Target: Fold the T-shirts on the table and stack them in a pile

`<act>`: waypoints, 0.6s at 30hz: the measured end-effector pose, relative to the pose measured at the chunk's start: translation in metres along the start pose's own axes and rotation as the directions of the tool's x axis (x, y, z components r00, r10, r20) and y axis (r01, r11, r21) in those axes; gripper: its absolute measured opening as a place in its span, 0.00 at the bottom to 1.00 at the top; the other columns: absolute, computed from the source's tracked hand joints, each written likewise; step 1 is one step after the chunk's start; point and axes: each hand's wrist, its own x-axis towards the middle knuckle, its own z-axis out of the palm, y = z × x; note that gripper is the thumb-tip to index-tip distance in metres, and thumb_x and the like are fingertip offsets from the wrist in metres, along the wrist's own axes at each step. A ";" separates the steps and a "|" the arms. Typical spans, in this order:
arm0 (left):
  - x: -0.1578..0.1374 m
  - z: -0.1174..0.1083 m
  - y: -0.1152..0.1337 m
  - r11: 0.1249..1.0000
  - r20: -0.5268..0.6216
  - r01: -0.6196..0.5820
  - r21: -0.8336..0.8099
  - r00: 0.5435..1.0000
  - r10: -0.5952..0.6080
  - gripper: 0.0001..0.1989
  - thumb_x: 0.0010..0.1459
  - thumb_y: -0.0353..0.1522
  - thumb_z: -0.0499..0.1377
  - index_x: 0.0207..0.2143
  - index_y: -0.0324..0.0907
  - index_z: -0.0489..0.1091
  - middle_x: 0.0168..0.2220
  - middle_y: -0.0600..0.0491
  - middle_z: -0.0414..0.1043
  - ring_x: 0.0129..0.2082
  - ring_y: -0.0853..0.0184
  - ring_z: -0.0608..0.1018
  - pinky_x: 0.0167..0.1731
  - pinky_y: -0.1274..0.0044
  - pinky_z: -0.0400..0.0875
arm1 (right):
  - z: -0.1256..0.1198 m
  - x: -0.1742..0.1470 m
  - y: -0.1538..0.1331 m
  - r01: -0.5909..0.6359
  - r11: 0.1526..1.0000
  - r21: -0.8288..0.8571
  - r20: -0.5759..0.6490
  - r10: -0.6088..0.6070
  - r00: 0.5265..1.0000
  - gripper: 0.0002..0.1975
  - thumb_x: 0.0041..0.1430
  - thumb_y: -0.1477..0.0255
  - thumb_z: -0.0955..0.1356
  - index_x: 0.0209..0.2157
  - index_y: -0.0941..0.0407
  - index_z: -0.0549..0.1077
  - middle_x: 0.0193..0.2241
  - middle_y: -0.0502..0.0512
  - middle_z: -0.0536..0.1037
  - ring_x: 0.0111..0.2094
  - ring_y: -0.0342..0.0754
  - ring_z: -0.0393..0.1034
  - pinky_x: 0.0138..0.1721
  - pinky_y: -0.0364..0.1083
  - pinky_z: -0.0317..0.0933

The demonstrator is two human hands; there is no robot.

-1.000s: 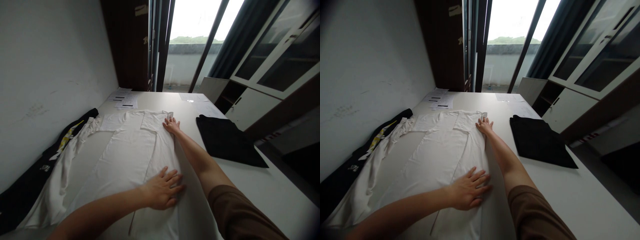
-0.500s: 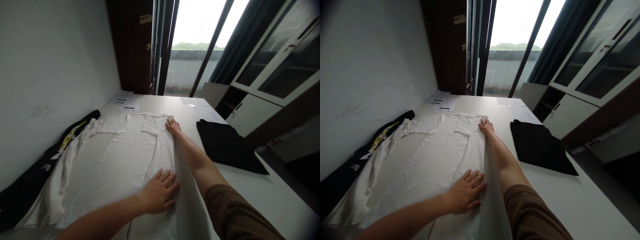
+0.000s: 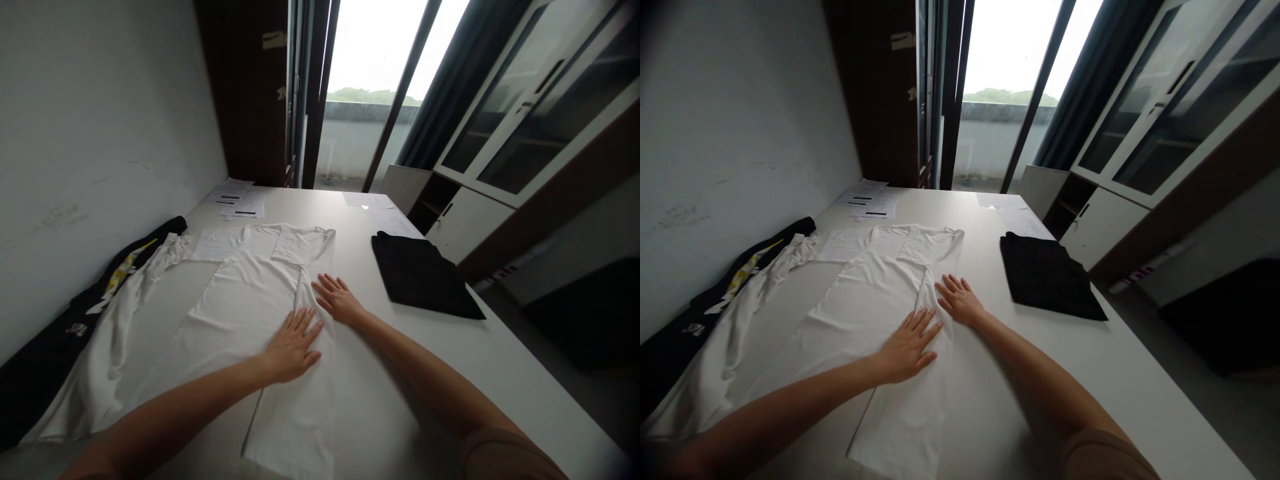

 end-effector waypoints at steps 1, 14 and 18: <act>-0.004 0.000 0.004 1.000 0.004 -0.011 0.002 1.000 0.011 0.34 0.70 0.48 0.50 0.73 0.48 0.50 0.75 0.46 0.39 0.74 0.52 0.44 0.71 0.56 0.41 | -0.002 -0.012 -0.006 0.005 1.000 0.014 0.004 -0.005 1.000 0.31 0.73 0.52 0.56 0.72 0.46 0.54 0.74 0.54 0.45 0.74 0.55 0.36 0.71 0.62 0.36; 0.090 -0.015 -0.089 0.990 -0.130 0.141 -0.017 0.981 -0.142 0.18 0.65 0.37 0.58 0.56 0.48 0.72 0.66 0.48 0.64 0.68 0.55 0.62 0.68 0.58 0.53 | -0.012 -0.115 -0.070 0.007 0.978 0.207 -0.074 0.008 0.997 0.30 0.73 0.58 0.61 0.71 0.48 0.57 0.73 0.58 0.51 0.73 0.55 0.44 0.71 0.61 0.43; 0.154 -0.017 -0.120 0.978 -0.167 0.203 -0.040 0.964 -0.207 0.17 0.65 0.34 0.55 0.55 0.43 0.72 0.64 0.44 0.66 0.66 0.58 0.65 0.67 0.64 0.54 | -0.018 -0.116 -0.080 0.083 0.978 0.189 -0.030 -0.079 0.996 0.28 0.71 0.56 0.62 0.69 0.48 0.62 0.72 0.58 0.52 0.73 0.58 0.43 0.71 0.64 0.38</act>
